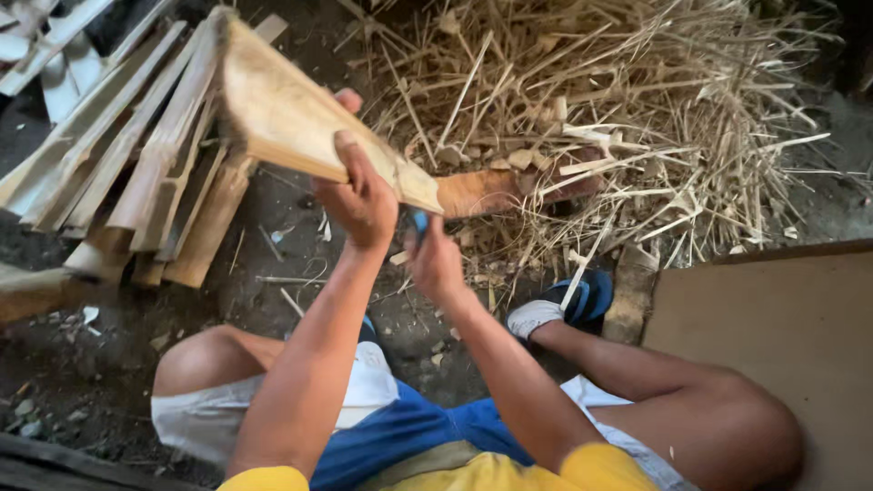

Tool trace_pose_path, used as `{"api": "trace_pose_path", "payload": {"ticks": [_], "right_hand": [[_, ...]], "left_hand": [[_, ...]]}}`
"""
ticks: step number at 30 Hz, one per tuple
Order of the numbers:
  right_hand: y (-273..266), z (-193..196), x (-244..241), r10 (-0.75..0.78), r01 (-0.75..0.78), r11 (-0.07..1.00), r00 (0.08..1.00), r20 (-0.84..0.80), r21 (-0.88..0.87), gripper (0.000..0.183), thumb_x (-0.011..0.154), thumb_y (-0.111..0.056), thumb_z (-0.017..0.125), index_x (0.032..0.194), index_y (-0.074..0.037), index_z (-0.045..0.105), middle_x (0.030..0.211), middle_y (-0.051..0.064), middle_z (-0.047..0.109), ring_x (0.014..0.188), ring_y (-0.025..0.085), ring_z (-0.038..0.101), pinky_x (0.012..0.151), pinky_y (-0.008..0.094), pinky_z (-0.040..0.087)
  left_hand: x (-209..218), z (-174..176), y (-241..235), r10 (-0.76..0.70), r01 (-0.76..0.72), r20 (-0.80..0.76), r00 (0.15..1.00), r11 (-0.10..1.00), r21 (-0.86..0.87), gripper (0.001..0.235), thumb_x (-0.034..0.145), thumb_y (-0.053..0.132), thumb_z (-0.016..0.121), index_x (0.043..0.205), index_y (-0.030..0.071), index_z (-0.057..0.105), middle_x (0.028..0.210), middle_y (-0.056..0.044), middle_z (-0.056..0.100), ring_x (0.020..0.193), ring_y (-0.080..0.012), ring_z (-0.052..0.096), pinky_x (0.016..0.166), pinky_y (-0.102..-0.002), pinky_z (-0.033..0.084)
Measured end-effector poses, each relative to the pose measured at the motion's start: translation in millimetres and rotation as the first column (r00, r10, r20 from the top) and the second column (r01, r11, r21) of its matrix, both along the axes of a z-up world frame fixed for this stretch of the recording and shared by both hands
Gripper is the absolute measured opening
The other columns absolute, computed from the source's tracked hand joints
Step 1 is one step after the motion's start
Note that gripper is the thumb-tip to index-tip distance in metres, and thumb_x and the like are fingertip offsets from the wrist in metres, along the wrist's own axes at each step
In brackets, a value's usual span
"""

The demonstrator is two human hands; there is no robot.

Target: The person sits on the ground and uses a knife to shave and shape a piece of wood. They repeatedly scrape the surface to remove thin layers and then place the finished piece onto a pile of other shaped wood pieces.

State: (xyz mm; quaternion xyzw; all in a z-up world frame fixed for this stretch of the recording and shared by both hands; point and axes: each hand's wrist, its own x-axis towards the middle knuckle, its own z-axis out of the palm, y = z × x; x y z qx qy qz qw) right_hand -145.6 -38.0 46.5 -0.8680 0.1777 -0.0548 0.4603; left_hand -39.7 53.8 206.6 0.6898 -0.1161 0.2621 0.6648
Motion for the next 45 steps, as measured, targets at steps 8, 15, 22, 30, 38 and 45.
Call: {"api": "trace_pose_path", "payload": {"ticks": [8,15,22,30,38,45], "right_hand": [[-8,-6,18,-0.003,-0.008,0.997,0.989,-0.145,-0.076,0.036,0.104,-0.034,0.060,0.116,-0.002,0.049,0.086,0.031,0.069,0.082,0.052,0.066,0.069,0.059,0.049],[-27,-61,-6,-0.093,0.077,0.993,0.974,-0.206,-0.086,0.035,0.093,-0.027,0.060,0.113,0.000,0.051,0.079,0.030,0.068,0.072,0.052,0.067,0.063,0.058,0.051],[-8,-55,-10,0.031,-0.031,1.000,0.997,0.068,-0.007,0.036,0.098,-0.031,0.063,0.112,0.001,0.054,0.078,0.029,0.066,0.073,0.049,0.066,0.061,0.056,0.049],[-51,-119,-7,-0.063,0.056,0.998,0.940,-0.336,-0.030,0.042,0.098,-0.034,0.061,0.121,0.001,0.055,0.083,0.030,0.069,0.079,0.051,0.067,0.067,0.057,0.051],[-39,-110,-84,-0.098,0.076,0.995,0.912,-0.398,-0.072,0.064,0.094,-0.034,0.059,0.145,-0.005,0.035,0.090,0.029,0.070,0.082,0.051,0.069,0.071,0.056,0.054],[-70,-61,-57,-0.085,0.096,0.995,0.933,-0.349,0.014,0.038,0.099,-0.036,0.063,0.110,0.001,0.057,0.096,0.030,0.069,0.087,0.047,0.066,0.073,0.052,0.051]], "left_hand": [[15,9,-2,0.029,-0.028,0.185,0.982,1.000,-0.008,0.023,0.107,0.005,0.035,0.102,-0.009,0.052,0.130,-0.024,0.067,0.119,-0.0331,0.064,0.112,-0.040,0.045],[-7,6,-14,0.038,-0.049,0.207,0.978,0.998,0.045,0.033,0.111,0.006,0.038,0.133,-0.016,0.049,0.136,-0.024,0.059,0.128,-0.0347,0.060,0.114,-0.040,0.043],[4,3,-13,0.079,-0.095,0.171,0.982,0.991,0.093,0.030,0.114,0.011,0.037,0.127,-0.009,0.055,0.137,-0.022,0.064,0.117,-0.0331,0.064,0.111,-0.040,0.045],[8,-3,-5,-0.033,0.032,0.140,0.990,0.999,0.010,0.036,0.115,0.013,0.036,0.136,-0.008,0.056,0.139,-0.022,0.063,0.131,-0.0321,0.062,0.119,-0.041,0.044],[34,2,-15,-0.080,0.105,0.175,0.981,0.985,-0.135,0.044,0.115,0.025,0.043,0.146,-0.005,0.035,0.137,-0.020,0.062,0.129,-0.0276,0.060,0.115,-0.041,0.046],[47,4,3,-0.552,0.563,0.130,0.824,0.768,-0.306,0.048,0.114,0.038,0.054,0.133,-0.007,0.058,0.124,-0.019,0.069,0.115,-0.0262,0.067,0.106,-0.042,0.053]]}}
